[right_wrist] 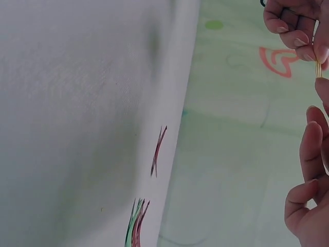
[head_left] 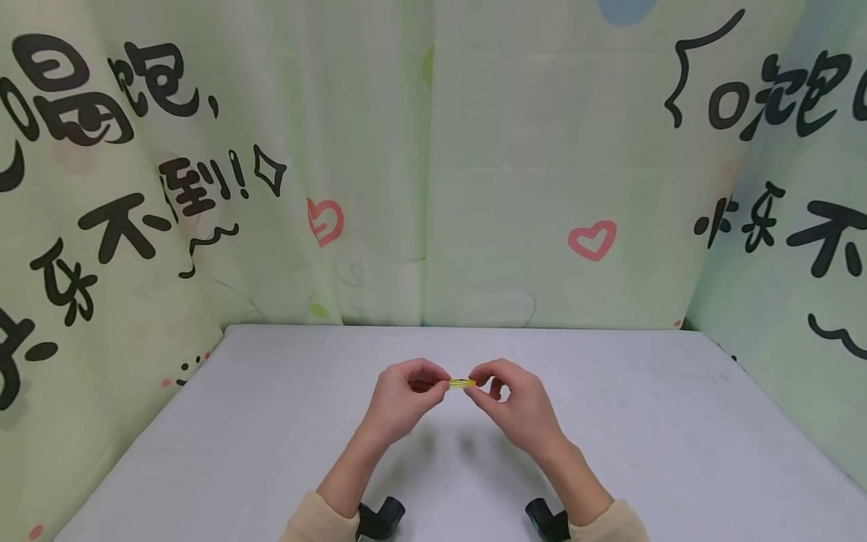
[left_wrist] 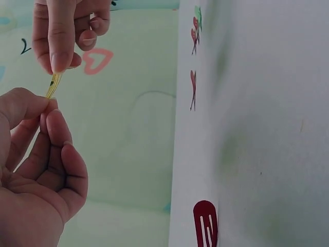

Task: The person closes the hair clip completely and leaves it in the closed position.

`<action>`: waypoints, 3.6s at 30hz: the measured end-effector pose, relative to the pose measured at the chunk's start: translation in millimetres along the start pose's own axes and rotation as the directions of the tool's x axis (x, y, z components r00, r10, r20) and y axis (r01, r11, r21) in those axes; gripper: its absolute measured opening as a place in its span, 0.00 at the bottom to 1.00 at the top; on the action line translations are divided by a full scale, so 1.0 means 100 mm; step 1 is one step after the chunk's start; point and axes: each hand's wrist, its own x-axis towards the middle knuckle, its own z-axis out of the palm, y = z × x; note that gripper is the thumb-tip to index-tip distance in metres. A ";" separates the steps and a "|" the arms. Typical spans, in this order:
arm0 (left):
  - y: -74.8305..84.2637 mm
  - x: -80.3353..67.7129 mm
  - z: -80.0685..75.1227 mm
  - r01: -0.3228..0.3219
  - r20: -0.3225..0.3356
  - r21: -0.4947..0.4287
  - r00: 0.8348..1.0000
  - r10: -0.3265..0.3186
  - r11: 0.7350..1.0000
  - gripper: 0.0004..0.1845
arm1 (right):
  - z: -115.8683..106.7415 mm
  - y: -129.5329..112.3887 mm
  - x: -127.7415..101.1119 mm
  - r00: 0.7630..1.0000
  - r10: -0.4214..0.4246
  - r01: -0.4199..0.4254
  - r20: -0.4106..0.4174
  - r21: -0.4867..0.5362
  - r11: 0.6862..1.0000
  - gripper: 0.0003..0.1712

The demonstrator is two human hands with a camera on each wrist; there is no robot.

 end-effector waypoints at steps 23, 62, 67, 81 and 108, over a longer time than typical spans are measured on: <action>-0.07 0.01 -0.29 -0.001 0.184 0.076 0.983 -0.013 0.997 0.05 | 0.09 0.06 -0.03 0.999 -0.023 0.023 0.042 -0.005 1.000 0.14; -0.52 -0.02 -0.81 0.036 0.398 0.430 0.890 -0.225 0.902 0.09 | -0.11 0.60 0.00 0.886 0.369 -0.314 0.281 -0.221 0.923 0.06; -0.55 0.00 -0.81 0.011 0.420 0.447 0.880 -0.221 0.895 0.09 | -0.11 0.64 0.03 0.883 0.354 -0.273 0.306 -0.278 0.921 0.06; -0.54 0.08 -0.83 0.007 0.443 0.465 0.864 -0.239 0.885 0.09 | -0.09 0.69 0.10 0.843 0.419 -0.288 0.338 -0.373 0.882 0.05; -0.46 0.05 -0.86 0.027 0.251 0.269 0.963 -0.097 0.963 0.04 | -0.27 0.50 0.06 0.855 0.459 -0.450 0.241 -0.097 0.888 0.18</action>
